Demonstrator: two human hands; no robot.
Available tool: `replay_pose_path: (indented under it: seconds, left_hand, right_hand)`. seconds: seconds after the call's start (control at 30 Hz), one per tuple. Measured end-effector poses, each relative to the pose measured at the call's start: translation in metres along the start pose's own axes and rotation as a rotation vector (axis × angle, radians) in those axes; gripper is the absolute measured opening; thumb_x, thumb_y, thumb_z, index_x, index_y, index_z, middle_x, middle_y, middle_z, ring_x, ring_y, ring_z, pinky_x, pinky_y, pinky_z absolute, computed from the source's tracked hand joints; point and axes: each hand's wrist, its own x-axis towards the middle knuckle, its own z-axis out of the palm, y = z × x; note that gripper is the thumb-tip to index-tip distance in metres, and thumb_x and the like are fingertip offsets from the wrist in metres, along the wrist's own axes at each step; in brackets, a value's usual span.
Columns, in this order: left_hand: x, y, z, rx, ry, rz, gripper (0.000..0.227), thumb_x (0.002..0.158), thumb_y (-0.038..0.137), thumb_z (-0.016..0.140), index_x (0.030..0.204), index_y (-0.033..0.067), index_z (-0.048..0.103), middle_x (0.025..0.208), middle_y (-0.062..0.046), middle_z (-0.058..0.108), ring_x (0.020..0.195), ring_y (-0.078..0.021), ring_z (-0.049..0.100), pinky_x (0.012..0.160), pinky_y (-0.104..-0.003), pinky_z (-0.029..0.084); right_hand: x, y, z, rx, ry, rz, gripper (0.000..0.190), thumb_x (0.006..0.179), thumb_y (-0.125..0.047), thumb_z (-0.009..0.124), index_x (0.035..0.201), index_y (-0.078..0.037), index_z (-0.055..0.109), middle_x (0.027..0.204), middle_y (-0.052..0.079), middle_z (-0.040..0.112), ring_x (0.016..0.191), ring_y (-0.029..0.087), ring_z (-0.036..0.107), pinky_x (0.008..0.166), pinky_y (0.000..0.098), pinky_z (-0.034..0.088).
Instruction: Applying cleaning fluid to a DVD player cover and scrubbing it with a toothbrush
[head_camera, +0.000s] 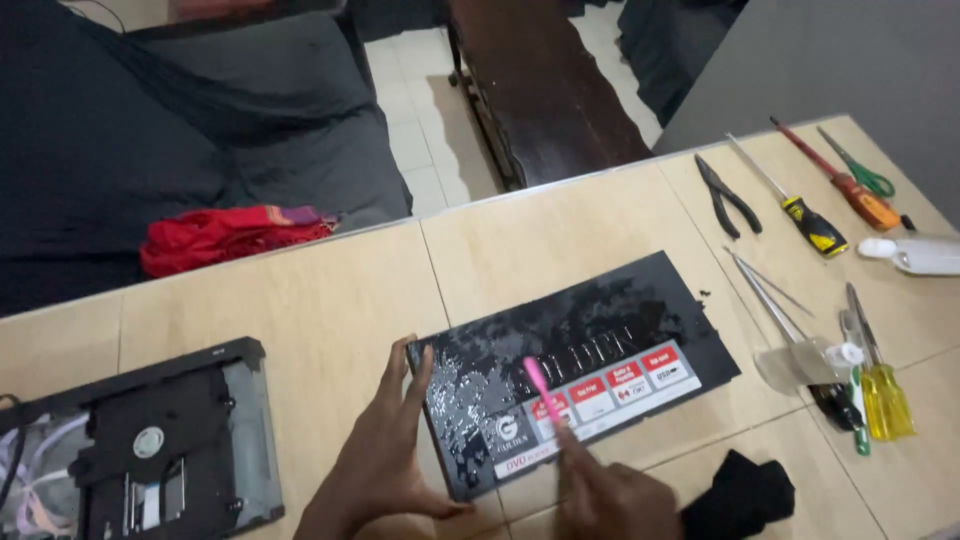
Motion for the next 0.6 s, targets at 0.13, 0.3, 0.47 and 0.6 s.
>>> replay_pose_path:
  seconds: [0.13, 0.3, 0.47, 0.6]
  left_hand:
    - [-0.01, -0.005, 0.008, -0.014, 0.031, 0.065, 0.175, 0.038, 0.07, 0.105, 0.164, 0.0129, -0.003, 0.172, -0.027, -0.011, 0.156, -0.0502, 0.014, 0.103, -0.055, 0.046]
    - [0.001, -0.004, 0.01, -0.002, 0.085, 0.143, 0.177, 0.034, 0.074, 0.104, 0.164, 0.0108, 0.0, 0.17, -0.031, -0.006, 0.159, -0.0494, 0.003, 0.107, -0.054, 0.042]
    - [-0.001, 0.007, 0.005, -0.02, 0.057, 0.085, 0.176, 0.034, 0.061, 0.108, 0.163, 0.0134, -0.001, 0.172, -0.023, -0.008, 0.157, -0.0457, 0.02, 0.098, -0.047, 0.052]
    - [0.009, -0.006, 0.009, -0.009, -0.017, 0.037, 0.183, 0.031, 0.061, 0.114, 0.163, 0.0149, -0.004, 0.172, -0.024, -0.015, 0.161, -0.042, 0.003, 0.111, -0.049, 0.042]
  right_hand:
    - [0.014, 0.029, -0.036, -0.269, 0.133, 0.156, 0.032, 0.096, -0.042, 0.052, 0.127, -0.041, 0.063, 0.058, 0.007, 0.059, 0.056, 0.031, 0.057, 0.056, 0.0452, 0.042]
    - [-0.014, 0.03, -0.014, 0.244, -0.07, -0.007, 0.054, 0.085, -0.029, 0.069, 0.136, -0.045, 0.062, 0.05, -0.001, 0.067, 0.037, 0.014, 0.065, 0.047, 0.0324, 0.056]
    - [0.02, 0.028, -0.04, -0.125, -0.627, 0.404, 0.026, 0.098, -0.043, 0.032, 0.101, -0.03, 0.054, 0.092, 0.008, 0.074, 0.091, 0.042, 0.072, 0.07, 0.0583, 0.054]
    - [0.012, 0.052, -0.027, -0.019, -0.432, 0.179, 0.038, 0.096, -0.05, 0.042, 0.132, -0.047, 0.055, 0.065, 0.0, 0.069, 0.07, 0.036, 0.07, 0.056, 0.0577, 0.047]
